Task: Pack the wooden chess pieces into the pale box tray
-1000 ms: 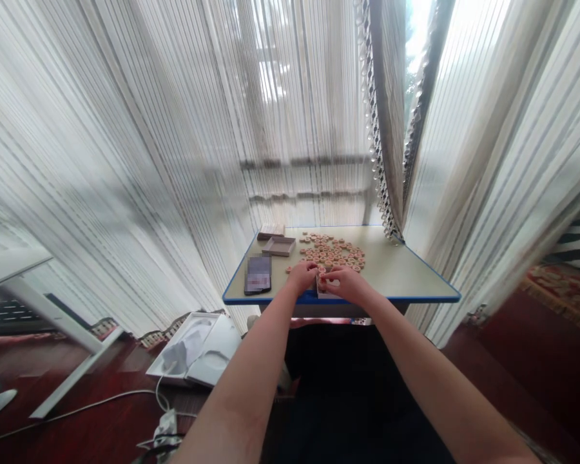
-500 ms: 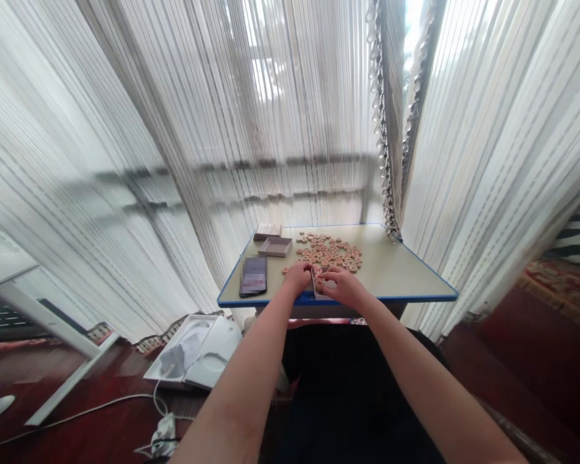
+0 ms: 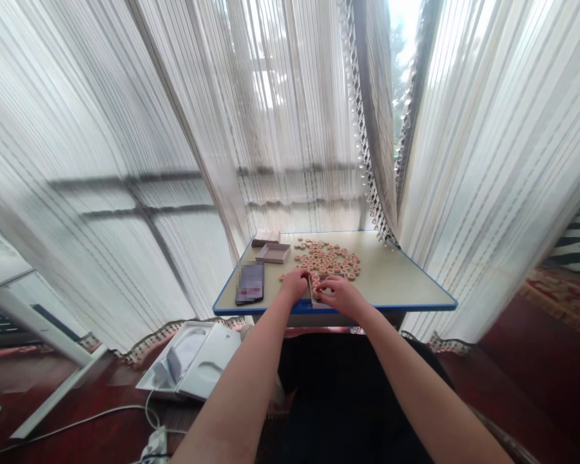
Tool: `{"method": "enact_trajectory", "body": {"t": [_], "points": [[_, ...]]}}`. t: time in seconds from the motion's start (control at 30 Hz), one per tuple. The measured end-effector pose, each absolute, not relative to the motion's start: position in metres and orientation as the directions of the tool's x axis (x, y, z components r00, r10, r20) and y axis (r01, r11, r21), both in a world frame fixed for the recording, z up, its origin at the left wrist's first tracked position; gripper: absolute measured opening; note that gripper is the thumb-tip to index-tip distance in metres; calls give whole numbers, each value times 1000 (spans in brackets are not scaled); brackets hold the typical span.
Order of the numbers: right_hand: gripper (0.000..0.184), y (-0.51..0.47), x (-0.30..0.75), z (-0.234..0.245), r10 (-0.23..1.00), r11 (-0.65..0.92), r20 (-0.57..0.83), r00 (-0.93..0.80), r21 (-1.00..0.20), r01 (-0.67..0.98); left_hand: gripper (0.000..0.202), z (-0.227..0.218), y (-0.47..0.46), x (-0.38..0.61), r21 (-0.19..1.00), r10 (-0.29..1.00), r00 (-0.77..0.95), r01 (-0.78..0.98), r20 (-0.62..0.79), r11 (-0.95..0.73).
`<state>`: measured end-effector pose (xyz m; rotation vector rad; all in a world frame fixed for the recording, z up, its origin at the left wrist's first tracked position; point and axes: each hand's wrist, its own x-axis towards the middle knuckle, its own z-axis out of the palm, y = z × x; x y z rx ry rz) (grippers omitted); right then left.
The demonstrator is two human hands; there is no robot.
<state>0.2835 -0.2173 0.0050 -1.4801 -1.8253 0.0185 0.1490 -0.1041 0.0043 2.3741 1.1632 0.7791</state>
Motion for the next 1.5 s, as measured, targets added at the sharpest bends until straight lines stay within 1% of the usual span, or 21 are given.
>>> {"method": "enact_trajectory", "body": {"t": [0.17, 0.3, 0.4, 0.53, 0.8, 0.87, 0.97, 1.1, 1.23, 1.3, 1.4, 1.5], "points": [[9, -218, 284, 8, 858, 227, 512, 50, -465, 856, 32, 4, -105, 149, 555, 807, 498, 593, 317, -584], [17, -215, 284, 9, 897, 165, 436, 75, -488, 857, 33, 3, -103, 149, 559, 801, 504, 582, 322, -591], [18, -212, 283, 9, 910, 116, 400, 103, -488, 865, 32, 3, -102, 149, 561, 799, 508, 577, 322, -593], [18, -212, 284, 9, 908, 117, 407, 100, -475, 872, 32, 3, -102, 149, 566, 799, 508, 574, 322, -593], [22, -212, 282, 9, 911, 100, 396, 118, -489, 867, 31, 3, -99, 149, 576, 805, 504, 573, 313, -583], [24, -213, 281, 11, 914, 103, 386, 122, -512, 853, 29, 5, -101, 149, 579, 806, 498, 570, 320, -582], [21, -214, 285, 17, 930, 133, 354, 97, -572, 809, 32, 7, -105, 149, 577, 809, 481, 573, 338, -582], [19, -214, 303, 27, 957, 229, 290, -19, -710, 666, 33, 6, -110, 150, 574, 801, 472, 562, 368, -595], [22, -206, 329, 34, 960, 250, 278, -33, -797, 550, 29, 10, -103, 153, 622, 810, 414, 519, 416, -586], [24, -196, 341, 36, 960, 251, 278, -35, -799, 547, 26, 17, -93, 157, 621, 812, 371, 523, 451, -584], [24, -174, 353, 36, 953, 254, 303, -20, -758, 601, 21, 33, -72, 169, 560, 781, 341, 553, 523, -617], [21, -143, 361, 36, 922, 259, 385, 39, -689, 677, 19, 48, -48, 190, 490, 706, 450, 512, 547, -706]]}}
